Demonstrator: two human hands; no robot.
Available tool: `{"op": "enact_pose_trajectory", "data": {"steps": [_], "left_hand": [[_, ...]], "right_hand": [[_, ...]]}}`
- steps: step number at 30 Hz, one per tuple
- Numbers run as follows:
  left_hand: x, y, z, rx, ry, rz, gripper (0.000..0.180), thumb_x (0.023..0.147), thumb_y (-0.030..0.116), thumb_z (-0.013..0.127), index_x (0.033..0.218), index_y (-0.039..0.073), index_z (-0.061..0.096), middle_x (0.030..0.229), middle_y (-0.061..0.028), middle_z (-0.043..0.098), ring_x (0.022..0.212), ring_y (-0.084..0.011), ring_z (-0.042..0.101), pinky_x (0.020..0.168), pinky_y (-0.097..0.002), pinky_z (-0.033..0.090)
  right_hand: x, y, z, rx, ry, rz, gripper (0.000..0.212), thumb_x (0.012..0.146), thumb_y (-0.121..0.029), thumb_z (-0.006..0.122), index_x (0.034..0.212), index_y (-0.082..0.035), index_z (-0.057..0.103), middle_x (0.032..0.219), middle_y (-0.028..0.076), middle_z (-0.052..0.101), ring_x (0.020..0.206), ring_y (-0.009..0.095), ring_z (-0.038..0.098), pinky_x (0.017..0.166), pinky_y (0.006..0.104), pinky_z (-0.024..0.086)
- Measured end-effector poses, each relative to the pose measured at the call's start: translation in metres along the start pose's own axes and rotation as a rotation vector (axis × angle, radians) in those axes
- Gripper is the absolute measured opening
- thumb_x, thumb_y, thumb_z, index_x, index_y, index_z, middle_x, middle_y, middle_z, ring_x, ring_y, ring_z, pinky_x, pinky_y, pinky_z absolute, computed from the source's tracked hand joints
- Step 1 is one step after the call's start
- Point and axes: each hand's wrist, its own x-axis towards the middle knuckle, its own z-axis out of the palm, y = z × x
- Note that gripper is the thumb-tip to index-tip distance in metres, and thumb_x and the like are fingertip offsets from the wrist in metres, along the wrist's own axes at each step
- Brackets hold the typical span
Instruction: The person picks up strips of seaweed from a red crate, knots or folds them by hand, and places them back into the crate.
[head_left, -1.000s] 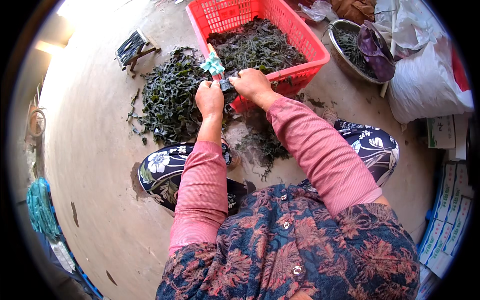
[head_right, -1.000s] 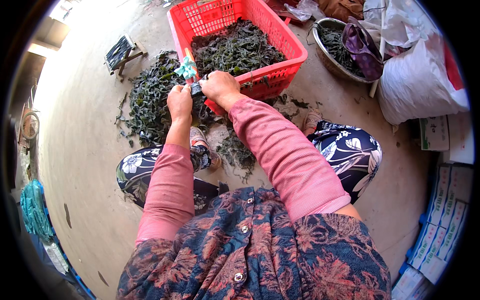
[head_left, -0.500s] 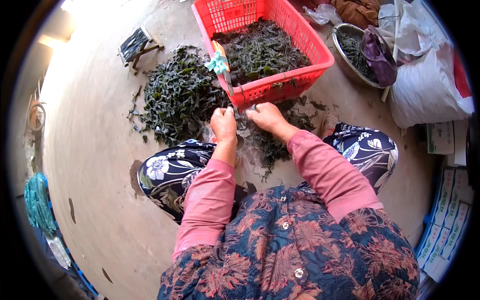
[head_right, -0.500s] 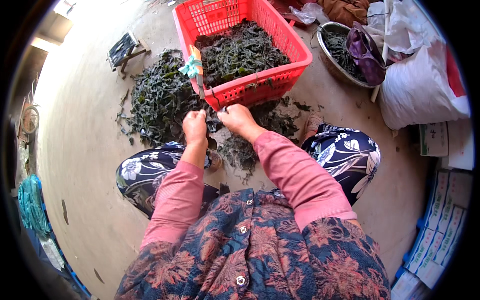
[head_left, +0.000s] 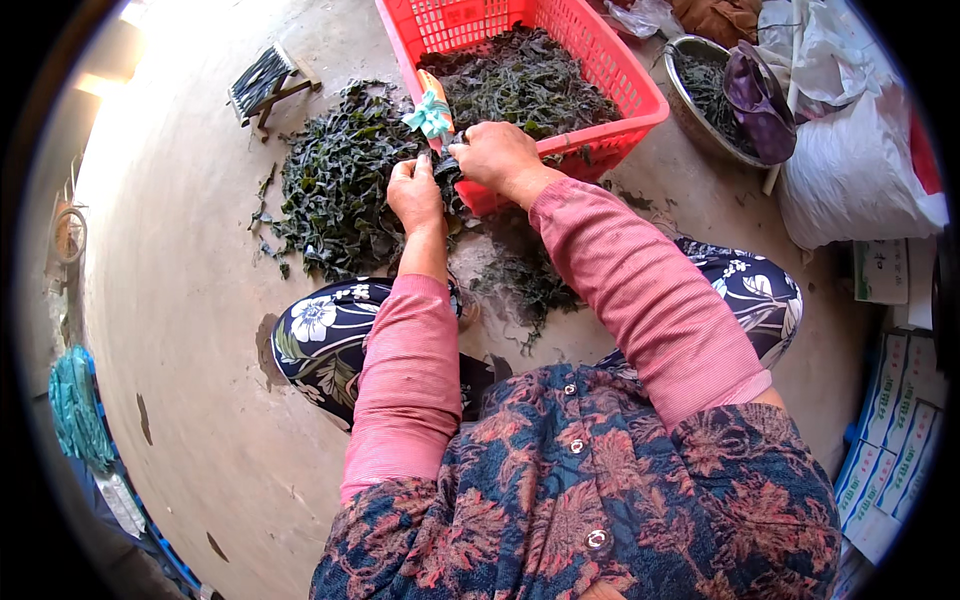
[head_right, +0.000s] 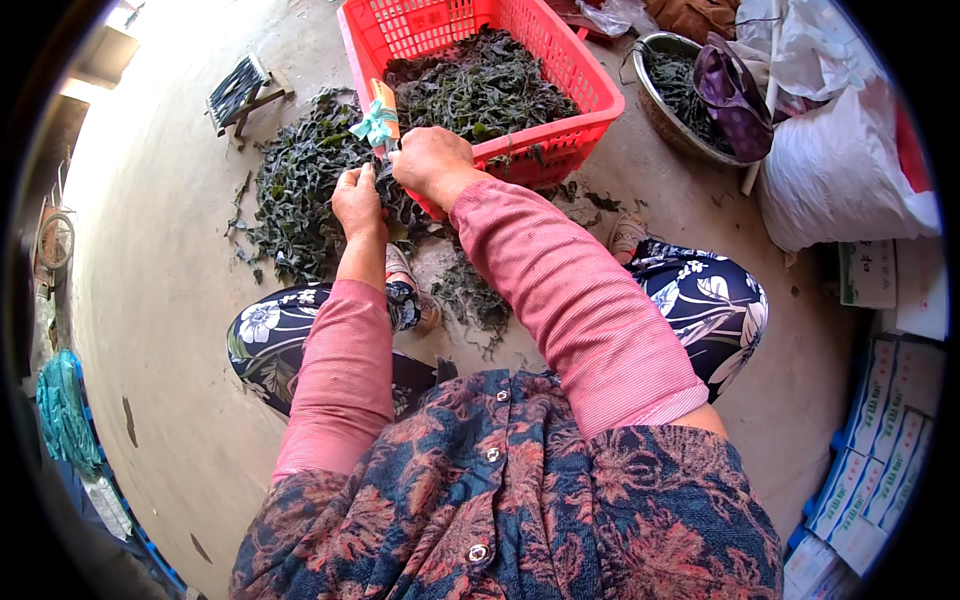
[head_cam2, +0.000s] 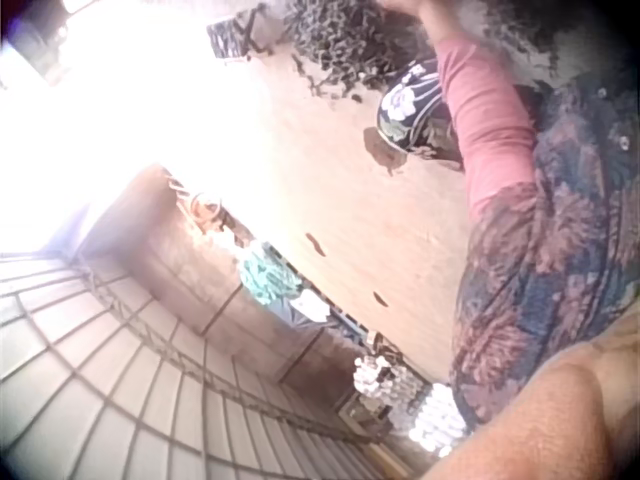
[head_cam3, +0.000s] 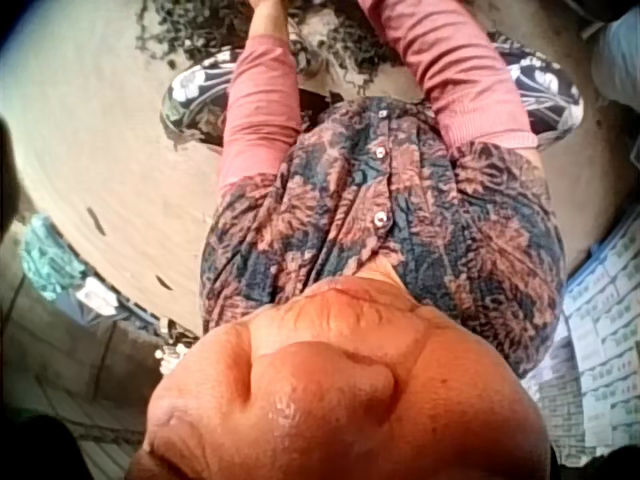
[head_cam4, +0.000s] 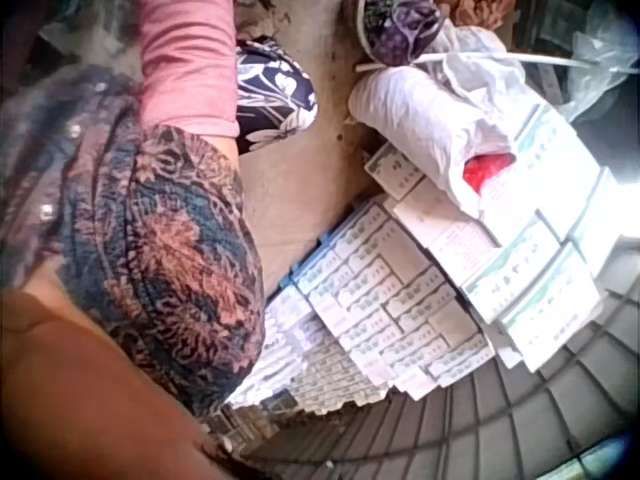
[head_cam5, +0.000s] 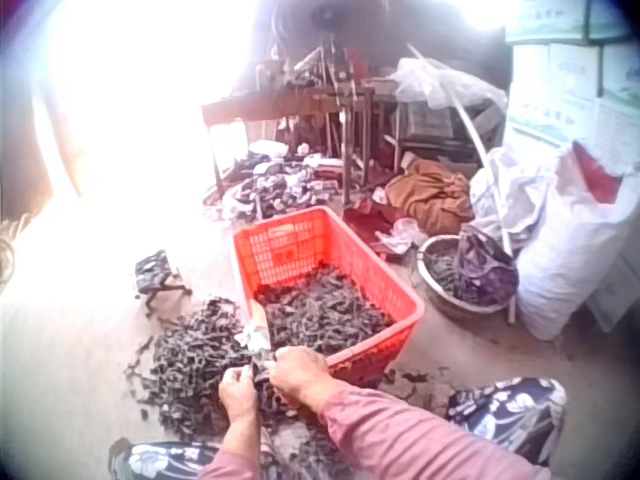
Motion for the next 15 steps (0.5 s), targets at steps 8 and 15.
{"op": "enact_pose_trajectory", "data": {"steps": [8, 15], "left_hand": [[-0.014, -0.014, 0.001, 0.015, -0.029, -0.07, 0.019, 0.079, 0.016, 0.057, 0.075, -0.003, 0.06, 0.063, -0.0054, 0.058, 0.053, -0.0107, 0.048, 0.05, -0.0281, 0.04], [-0.021, -0.057, -0.021, -0.003, 0.232, -0.203, 0.022, 0.081, 0.019, 0.055, 0.071, 0.0, 0.053, 0.055, -0.0038, 0.05, 0.039, -0.0124, 0.045, 0.032, -0.0281, 0.033]], "right_hand": [[-0.004, 0.015, 0.011, 0.023, -0.077, 0.051, 0.036, 0.074, -0.037, 0.05, 0.087, -0.007, 0.065, 0.091, 0.018, 0.061, 0.09, 0.033, 0.057, 0.078, 0.04, 0.045], [-0.045, 0.071, 0.009, 0.089, 0.023, 0.017, 0.039, 0.074, -0.036, 0.048, 0.078, 0.0, 0.062, 0.081, 0.023, 0.059, 0.081, 0.036, 0.058, 0.071, 0.0426, 0.045]]}}
